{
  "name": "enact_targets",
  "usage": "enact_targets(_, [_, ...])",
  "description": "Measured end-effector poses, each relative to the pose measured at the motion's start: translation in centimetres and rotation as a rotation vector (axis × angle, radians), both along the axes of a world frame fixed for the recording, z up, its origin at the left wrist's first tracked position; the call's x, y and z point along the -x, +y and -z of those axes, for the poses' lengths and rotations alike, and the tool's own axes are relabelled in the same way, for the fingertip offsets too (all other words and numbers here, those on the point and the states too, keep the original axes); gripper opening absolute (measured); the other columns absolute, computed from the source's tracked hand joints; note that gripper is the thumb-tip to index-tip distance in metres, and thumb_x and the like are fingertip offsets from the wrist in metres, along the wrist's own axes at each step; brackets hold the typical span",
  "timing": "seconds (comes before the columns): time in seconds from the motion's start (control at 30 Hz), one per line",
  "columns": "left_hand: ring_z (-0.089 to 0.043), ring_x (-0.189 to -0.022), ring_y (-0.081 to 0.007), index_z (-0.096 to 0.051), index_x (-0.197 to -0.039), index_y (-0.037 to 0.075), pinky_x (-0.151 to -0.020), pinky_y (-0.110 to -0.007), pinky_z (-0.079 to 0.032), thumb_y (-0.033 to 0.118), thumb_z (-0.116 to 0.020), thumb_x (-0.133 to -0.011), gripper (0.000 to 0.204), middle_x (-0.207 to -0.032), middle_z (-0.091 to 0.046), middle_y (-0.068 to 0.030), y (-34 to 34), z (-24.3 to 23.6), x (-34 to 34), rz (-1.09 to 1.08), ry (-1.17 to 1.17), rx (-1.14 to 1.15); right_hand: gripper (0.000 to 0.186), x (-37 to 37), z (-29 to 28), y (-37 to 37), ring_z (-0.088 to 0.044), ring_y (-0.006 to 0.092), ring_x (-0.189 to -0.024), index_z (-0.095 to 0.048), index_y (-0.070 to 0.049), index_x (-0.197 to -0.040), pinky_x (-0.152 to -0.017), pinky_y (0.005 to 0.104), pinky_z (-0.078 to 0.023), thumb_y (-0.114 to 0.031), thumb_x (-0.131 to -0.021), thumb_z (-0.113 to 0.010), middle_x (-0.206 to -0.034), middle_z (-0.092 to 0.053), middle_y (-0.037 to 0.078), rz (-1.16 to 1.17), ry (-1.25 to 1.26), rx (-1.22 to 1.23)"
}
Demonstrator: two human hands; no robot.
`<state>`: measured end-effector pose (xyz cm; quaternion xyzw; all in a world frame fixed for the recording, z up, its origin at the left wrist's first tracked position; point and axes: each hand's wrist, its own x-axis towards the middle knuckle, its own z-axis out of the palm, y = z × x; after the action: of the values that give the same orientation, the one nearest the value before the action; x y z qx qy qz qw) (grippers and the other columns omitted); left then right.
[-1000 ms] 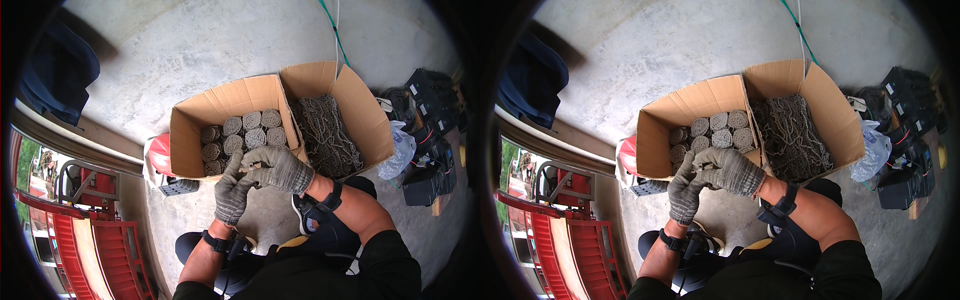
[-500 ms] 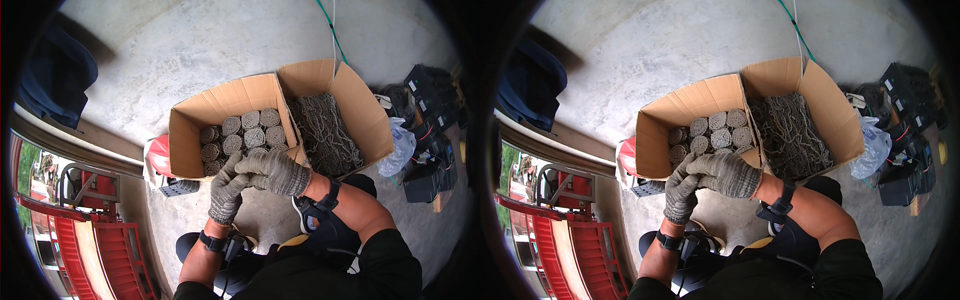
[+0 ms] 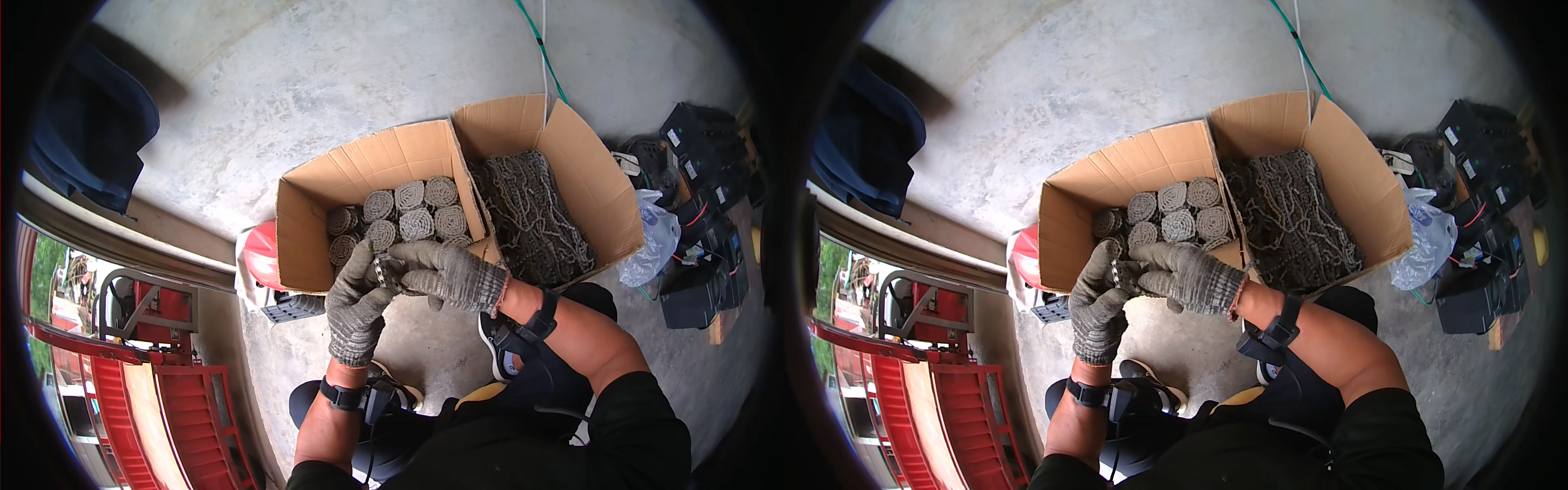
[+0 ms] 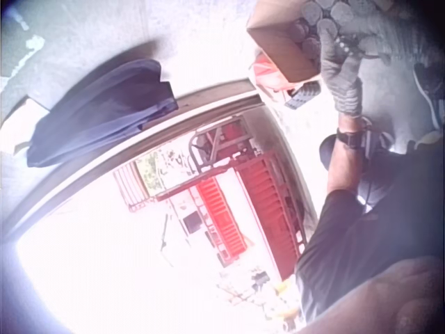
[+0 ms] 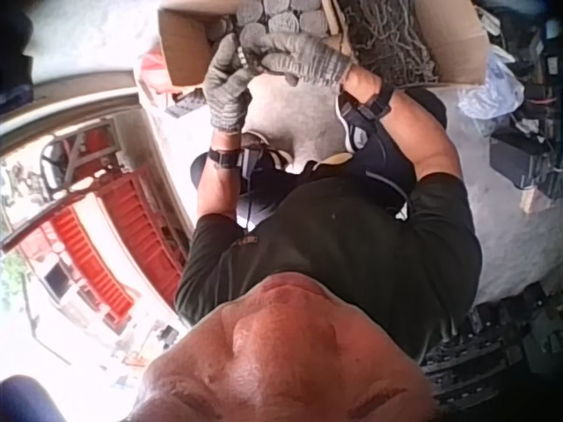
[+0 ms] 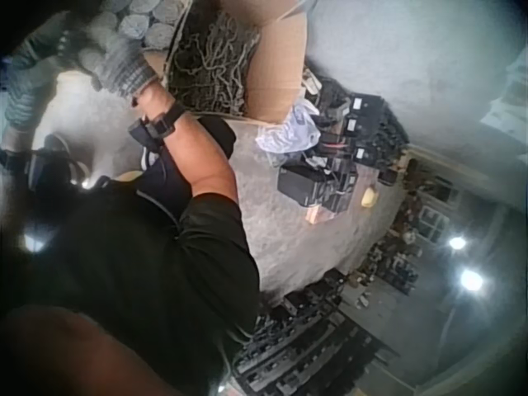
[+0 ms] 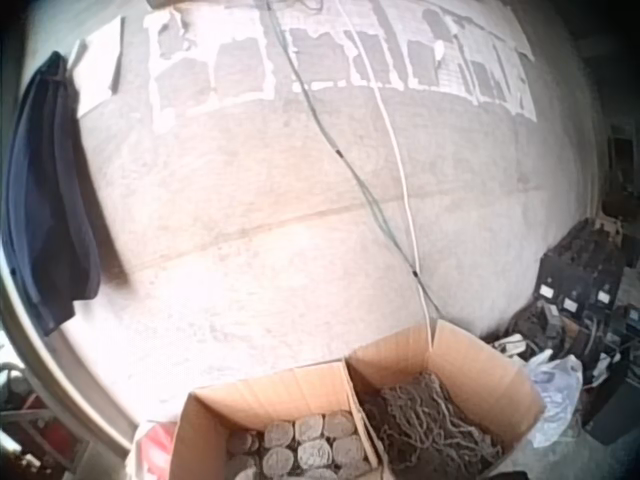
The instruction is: Inspecting and manipulating metal chain rolls while sitting on the floor of a workshop.
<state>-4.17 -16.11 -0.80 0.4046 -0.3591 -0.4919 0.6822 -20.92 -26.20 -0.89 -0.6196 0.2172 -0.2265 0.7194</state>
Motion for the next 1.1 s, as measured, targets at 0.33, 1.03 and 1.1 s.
enact_targets(0.33, [-0.063,-0.111,-0.0205,-0.048,-0.142,0.002,-0.097,-0.036,-0.051,0.002,-0.077,-0.078,0.07,-0.128,-0.063,-0.0123,0.3,-0.5,0.3,-0.023,-0.085,-0.027,0.039,-0.5,-0.1,0.3,-0.055,0.0065,-0.052,-0.059,-0.005,-0.13,-0.049,0.0225,-0.048,-0.024,-0.097,-0.063,-0.088,-0.065,0.002,-0.085,0.07,-0.062])
enact_targets(1.03, [-0.059,-0.12,-0.0226,-0.055,-0.137,0.005,-0.103,-0.034,-0.045,-0.002,-0.076,-0.076,0.065,-0.132,-0.062,-0.0131,0.7,0.4,0.8,-0.177,-0.795,-0.002,0.032,0.1,-1.1,-0.1,-0.056,0.0076,-0.049,-0.068,0.004,-0.103,-0.046,0.0231,-0.046,-0.025,-0.09,-0.072,-0.072,-0.065,0.003,-0.102,0.081,-0.102])
enact_targets(1.1, [-0.06,-0.12,-0.0229,-0.055,-0.137,0.005,-0.103,-0.034,-0.045,-0.003,-0.076,-0.076,0.065,-0.132,-0.062,-0.0133,0.7,0.4,0.7,-0.177,-0.798,-0.004,0.031,0.2,-1.8,0.1,-0.057,0.0076,-0.049,-0.068,0.003,-0.103,-0.046,0.0231,-0.046,-0.024,-0.089,-0.072,-0.072,-0.065,0.003,-0.097,0.1,-0.094])
